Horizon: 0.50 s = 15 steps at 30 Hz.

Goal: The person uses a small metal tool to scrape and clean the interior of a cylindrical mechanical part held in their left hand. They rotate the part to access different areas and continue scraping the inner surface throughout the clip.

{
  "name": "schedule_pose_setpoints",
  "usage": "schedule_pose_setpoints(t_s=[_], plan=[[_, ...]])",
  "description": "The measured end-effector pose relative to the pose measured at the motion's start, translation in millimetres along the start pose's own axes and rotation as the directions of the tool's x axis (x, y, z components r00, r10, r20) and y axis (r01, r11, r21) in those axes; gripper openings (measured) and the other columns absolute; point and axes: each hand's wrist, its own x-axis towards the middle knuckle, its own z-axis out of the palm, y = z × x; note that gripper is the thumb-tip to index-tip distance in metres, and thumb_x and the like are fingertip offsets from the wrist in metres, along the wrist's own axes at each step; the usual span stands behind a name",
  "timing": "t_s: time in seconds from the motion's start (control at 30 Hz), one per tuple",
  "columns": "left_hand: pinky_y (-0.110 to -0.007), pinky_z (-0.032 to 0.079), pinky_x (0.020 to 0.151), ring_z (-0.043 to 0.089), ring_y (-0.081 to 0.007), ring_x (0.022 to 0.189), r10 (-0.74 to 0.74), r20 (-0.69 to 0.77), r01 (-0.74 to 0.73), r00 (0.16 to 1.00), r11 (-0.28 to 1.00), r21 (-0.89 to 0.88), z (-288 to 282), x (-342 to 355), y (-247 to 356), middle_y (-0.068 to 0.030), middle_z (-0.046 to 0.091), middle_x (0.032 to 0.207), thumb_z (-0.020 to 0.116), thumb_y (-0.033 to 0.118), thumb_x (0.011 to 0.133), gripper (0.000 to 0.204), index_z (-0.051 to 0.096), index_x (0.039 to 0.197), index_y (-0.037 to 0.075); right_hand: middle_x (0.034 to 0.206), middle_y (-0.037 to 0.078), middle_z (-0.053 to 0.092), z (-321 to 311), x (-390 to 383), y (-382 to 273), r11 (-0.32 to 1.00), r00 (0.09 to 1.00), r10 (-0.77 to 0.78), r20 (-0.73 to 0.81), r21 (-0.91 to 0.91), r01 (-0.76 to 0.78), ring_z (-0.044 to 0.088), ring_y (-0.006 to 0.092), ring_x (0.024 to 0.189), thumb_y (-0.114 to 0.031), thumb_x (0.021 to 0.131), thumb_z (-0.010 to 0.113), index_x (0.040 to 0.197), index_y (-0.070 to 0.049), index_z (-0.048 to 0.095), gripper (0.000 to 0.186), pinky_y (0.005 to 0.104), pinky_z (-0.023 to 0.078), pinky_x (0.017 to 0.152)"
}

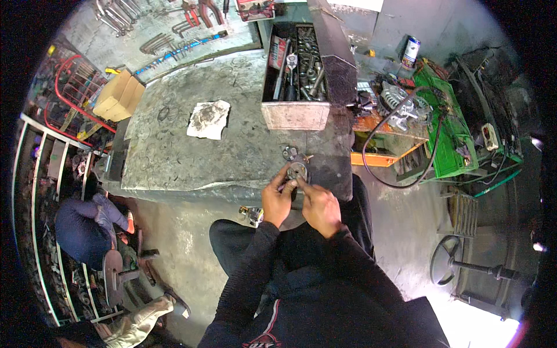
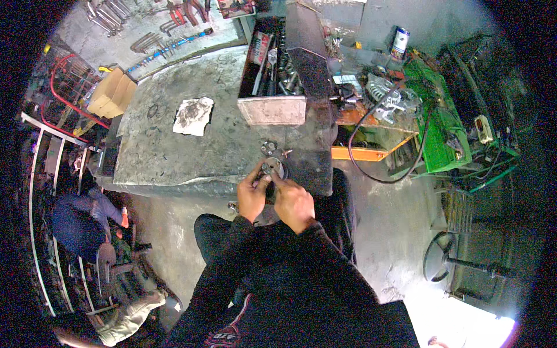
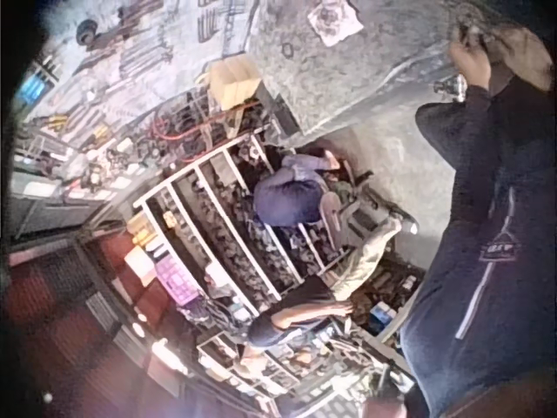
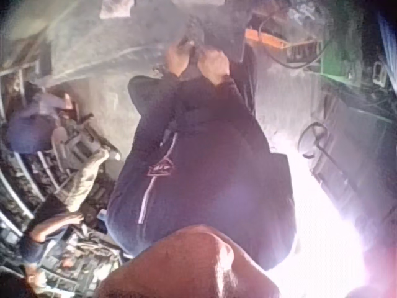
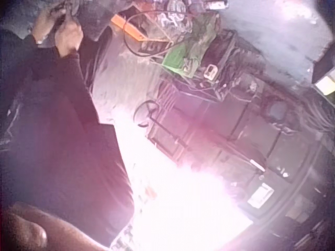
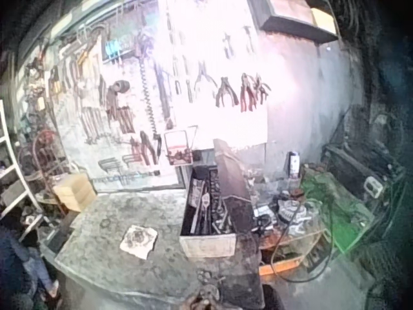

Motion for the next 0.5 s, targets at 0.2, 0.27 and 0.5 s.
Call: schedule_pose_setpoints(t_s=[0.2,0.27,0.5], plan=[[-0.032,0.056,0.08,0.068,-0.0129,0.086,0.034,0.0,-0.034,0.999,0.998,0.044,-1.1,8.9,15.1,-0.0143,0.079,0.103,0.073,0.01,0.095,0.05,0.065,0.144,0.008,0.105,0.022,0.073,-8.3,-10.6,-0.9,1.0,1.0,0.012,0.001,0.019,-0.012,0.072,0.0424,0.092,-0.006,0.089,0.062,0.135,-0.016,0.07,0.048,0.0519,0.06,0.078],[-0.032,0.056,0.081,0.068,-0.0125,0.088,-0.011,0.009,0.011,1.0,1.0,0.019,0.4,10.7,12.2,-0.0147,0.079,0.106,0.074,0.009,0.095,0.05,0.065,0.144,0.008,0.107,0.022,0.074,1.7,6.7,2.3,0.999,0.999,-0.023,-0.026,0.023,0.023,0.073,0.0418,0.093,-0.005,0.089,0.062,0.137,-0.016,0.069,0.05,0.0516,0.06,0.08],[-0.031,0.056,0.082,0.069,-0.0127,0.092,0.099,-0.033,-0.099,0.995,0.995,0.012,4.0,10.2,7.3,-0.0148,0.079,0.11,0.075,0.005,0.094,0.052,0.064,0.145,0.008,0.105,0.024,0.073,-7.5,0.2,-1.0,0.999,1.0,0.004,0.014,0.033,-0.004,0.072,0.0428,0.093,-0.006,0.09,0.062,0.137,-0.013,0.069,0.049,0.0507,0.058,0.082]])
